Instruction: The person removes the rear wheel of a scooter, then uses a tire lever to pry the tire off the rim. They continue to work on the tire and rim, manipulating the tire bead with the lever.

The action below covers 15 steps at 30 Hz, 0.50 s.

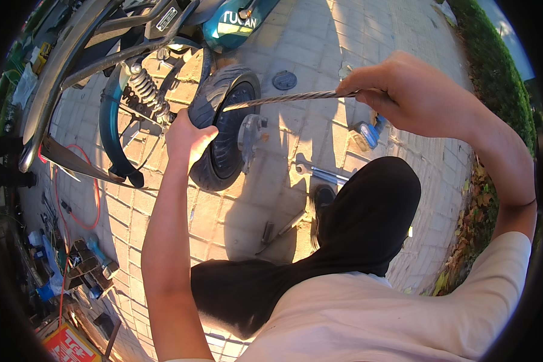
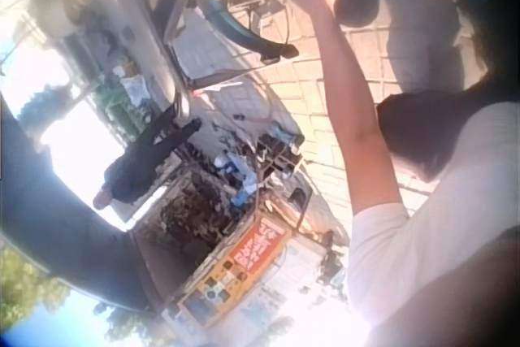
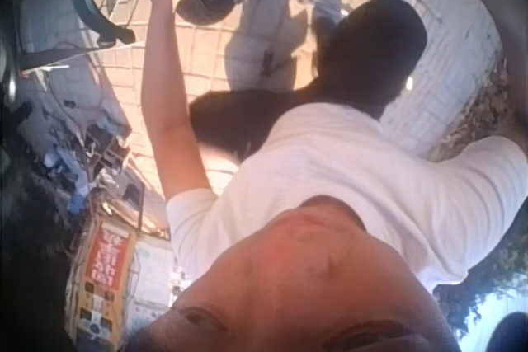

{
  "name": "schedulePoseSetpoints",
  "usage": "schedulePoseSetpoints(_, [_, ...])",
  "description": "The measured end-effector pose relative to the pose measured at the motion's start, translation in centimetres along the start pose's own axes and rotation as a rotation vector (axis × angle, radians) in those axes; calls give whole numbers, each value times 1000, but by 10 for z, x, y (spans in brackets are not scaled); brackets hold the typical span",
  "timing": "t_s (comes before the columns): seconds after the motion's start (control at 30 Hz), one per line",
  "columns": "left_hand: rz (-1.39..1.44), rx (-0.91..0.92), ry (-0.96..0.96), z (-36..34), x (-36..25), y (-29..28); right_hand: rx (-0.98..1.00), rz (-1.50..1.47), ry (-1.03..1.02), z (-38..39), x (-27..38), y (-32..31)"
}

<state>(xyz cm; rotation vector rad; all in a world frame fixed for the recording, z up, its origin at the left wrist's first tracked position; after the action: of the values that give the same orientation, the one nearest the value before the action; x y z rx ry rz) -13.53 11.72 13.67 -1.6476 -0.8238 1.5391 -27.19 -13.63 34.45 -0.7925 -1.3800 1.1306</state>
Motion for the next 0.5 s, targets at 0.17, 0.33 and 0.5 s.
schedulePoseSetpoints(0.17, [18, 32, 2, -1, 2, 1, -54, 102, -138, -22, 22, 8])
schedulePoseSetpoints(0.33, [30, 25, 29, 4, -4, -2, 92, 199, -93, -34, 46, -14])
schedulePoseSetpoints(0.5, [69, 32, 32, 5, -14, -2, -22, 215, -309, -38, 69, -17])
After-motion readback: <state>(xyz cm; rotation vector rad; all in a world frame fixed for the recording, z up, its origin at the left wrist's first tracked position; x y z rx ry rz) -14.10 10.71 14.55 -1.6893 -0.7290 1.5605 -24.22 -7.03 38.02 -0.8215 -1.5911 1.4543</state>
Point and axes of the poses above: each hand's wrist, its own z-axis away from the middle knuckle, its own y-axis out of the palm, x = y × z, the point moved 9 cm from there along -z, towards the middle knuckle, and after that the axes turned 12 degrees about -x, right-handed, at the moved point
